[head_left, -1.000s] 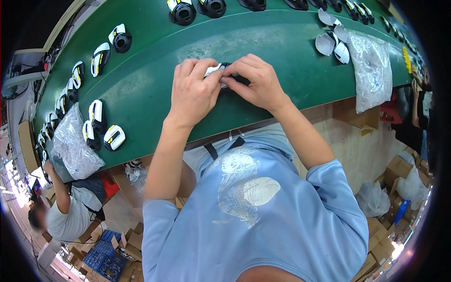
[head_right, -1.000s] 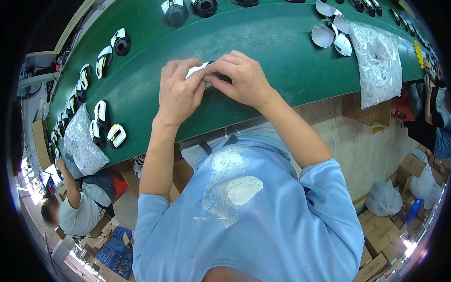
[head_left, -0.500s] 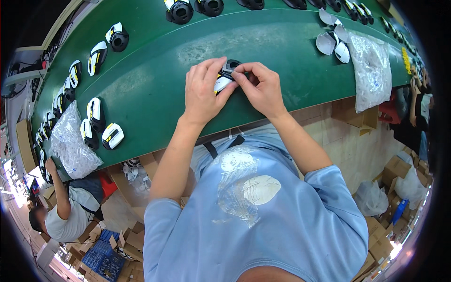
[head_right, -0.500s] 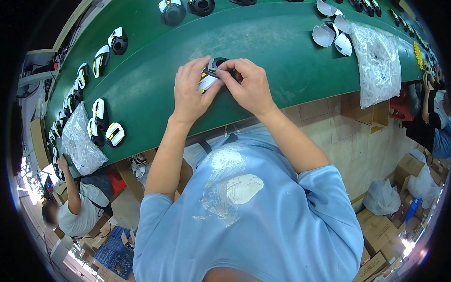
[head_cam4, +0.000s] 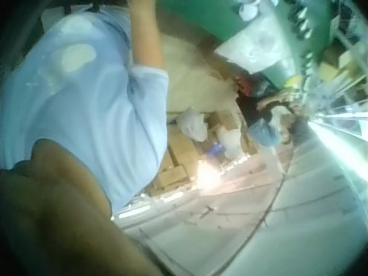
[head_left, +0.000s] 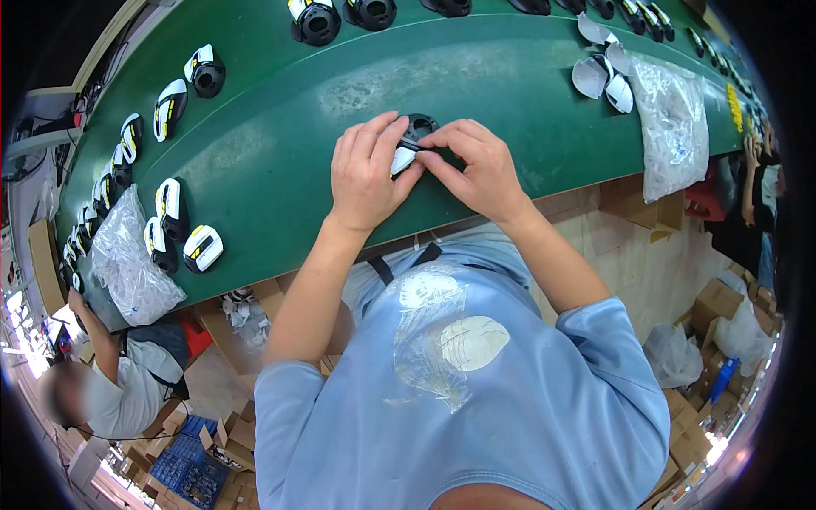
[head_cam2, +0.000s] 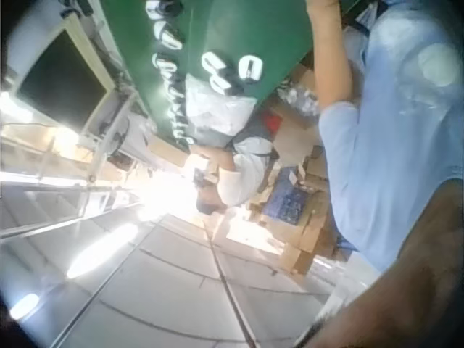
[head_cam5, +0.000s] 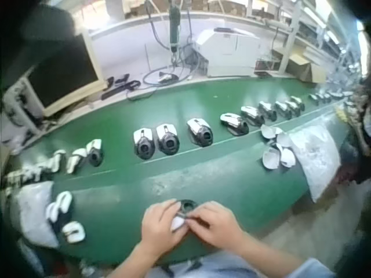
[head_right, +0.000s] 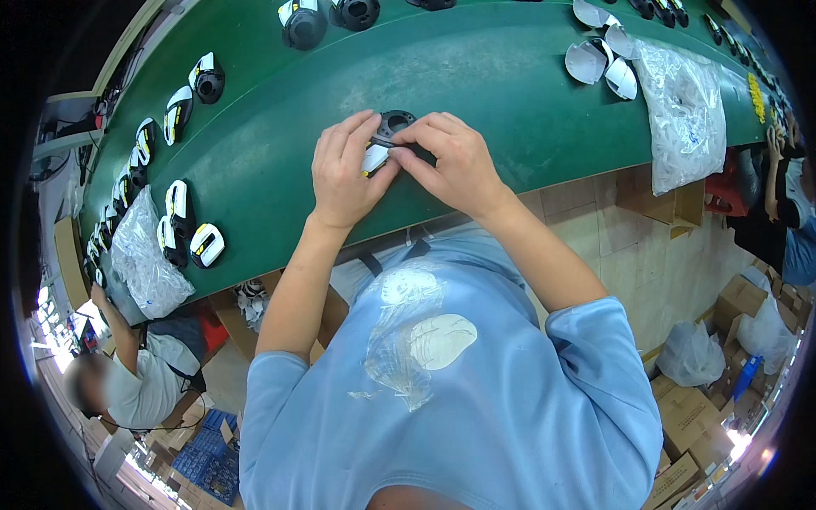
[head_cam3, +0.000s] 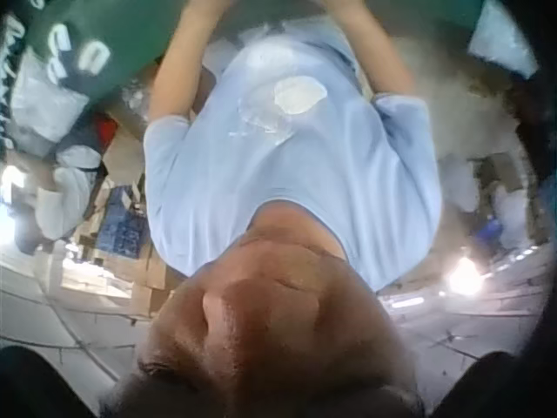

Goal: The person assembles computer mice by hand, picking up a base and a white plastic shell, then pressing the pieces together. They repeat this process for each mouse, occasionally reaching into a plastic bag for more shells and placing the finished mice back onto the conveyor belt.

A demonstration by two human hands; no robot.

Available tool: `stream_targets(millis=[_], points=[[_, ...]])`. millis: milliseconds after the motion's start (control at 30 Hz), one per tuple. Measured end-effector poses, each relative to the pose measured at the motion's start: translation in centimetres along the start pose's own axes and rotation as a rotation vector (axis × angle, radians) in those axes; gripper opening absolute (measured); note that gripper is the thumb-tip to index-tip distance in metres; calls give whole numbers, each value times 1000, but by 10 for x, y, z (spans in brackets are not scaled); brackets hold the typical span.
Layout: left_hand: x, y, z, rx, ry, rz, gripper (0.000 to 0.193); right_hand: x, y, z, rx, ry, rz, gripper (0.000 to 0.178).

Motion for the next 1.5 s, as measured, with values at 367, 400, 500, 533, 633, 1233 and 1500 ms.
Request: stream_targets(millis=[367, 400, 500, 533, 633, 1233, 1500], points=[[-3, 1, 3, 18, -31, -10, 66, -1, -3, 2, 10, -22, -41, 12], [-3, 2, 3, 18, -28, -12, 67, -2, -1, 3, 10, -23, -39, 12], [2, 2, 5, 5, -48, -17, 67, -4, 8, 3, 22, -2, -44, 11], [3, 2, 5, -5, -72, -21, 67, -5, 10, 6, 57, 25, 17, 10], [4, 1, 6, -8, -89, -58, 69, -9, 14, 8, 106, 67, 78, 8], [-6, 2, -1, 130, 96, 40, 60, -13, -6, -4, 329, -224, -148, 36], [-3, -4, -3, 95, 62, 45, 58, -128, 16, -151, -208, -761, 41, 35]])
Point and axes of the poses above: each hand's wrist, its own y-axis towards the middle knuckle, its own z-axis out of the palm, x = y × z, the point moved 5 cm from there along y, towards the middle knuckle, and after that the axes turned 7 degrees about -y, right-handed, at the moved point
